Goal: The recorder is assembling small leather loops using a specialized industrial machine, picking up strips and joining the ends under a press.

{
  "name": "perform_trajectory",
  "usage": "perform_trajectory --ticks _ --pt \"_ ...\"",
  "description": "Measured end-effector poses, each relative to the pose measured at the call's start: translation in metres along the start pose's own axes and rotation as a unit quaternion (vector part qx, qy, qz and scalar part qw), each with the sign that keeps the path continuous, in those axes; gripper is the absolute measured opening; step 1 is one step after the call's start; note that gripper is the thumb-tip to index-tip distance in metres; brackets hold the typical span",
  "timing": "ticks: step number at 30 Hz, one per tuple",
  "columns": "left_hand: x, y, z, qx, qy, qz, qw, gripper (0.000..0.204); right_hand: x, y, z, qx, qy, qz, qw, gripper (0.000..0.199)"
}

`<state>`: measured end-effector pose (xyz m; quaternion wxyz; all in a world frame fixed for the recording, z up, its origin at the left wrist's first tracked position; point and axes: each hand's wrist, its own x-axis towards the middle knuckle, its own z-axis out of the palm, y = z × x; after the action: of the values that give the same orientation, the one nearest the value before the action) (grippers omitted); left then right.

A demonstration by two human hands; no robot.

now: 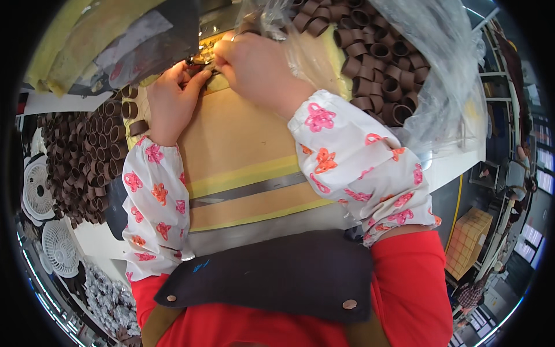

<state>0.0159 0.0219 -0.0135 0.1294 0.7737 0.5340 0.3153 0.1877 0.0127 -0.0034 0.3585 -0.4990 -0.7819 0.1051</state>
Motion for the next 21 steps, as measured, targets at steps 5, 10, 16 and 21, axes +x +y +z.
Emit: perform_trajectory --ticks 5,10,16,21 --pt "-0.010 0.012 -0.001 0.020 -0.003 -0.004 1.000 0.022 -0.007 0.012 0.010 0.047 0.003 -0.012 0.999 0.010" --pt "-0.042 0.005 -0.032 0.127 0.067 0.120 0.982 0.016 -0.014 -0.018 -0.025 0.002 -0.081 -0.039 0.996 0.010" --pt "-0.056 -0.033 -0.087 0.169 -0.013 -0.014 0.985 0.013 -0.004 0.035 -0.097 -0.316 -0.070 -0.057 0.944 0.018" --pt "-0.035 -0.011 -0.085 0.124 0.073 0.074 0.987 0.010 -0.002 0.068 -0.093 -0.396 -0.062 -0.062 0.914 0.017"
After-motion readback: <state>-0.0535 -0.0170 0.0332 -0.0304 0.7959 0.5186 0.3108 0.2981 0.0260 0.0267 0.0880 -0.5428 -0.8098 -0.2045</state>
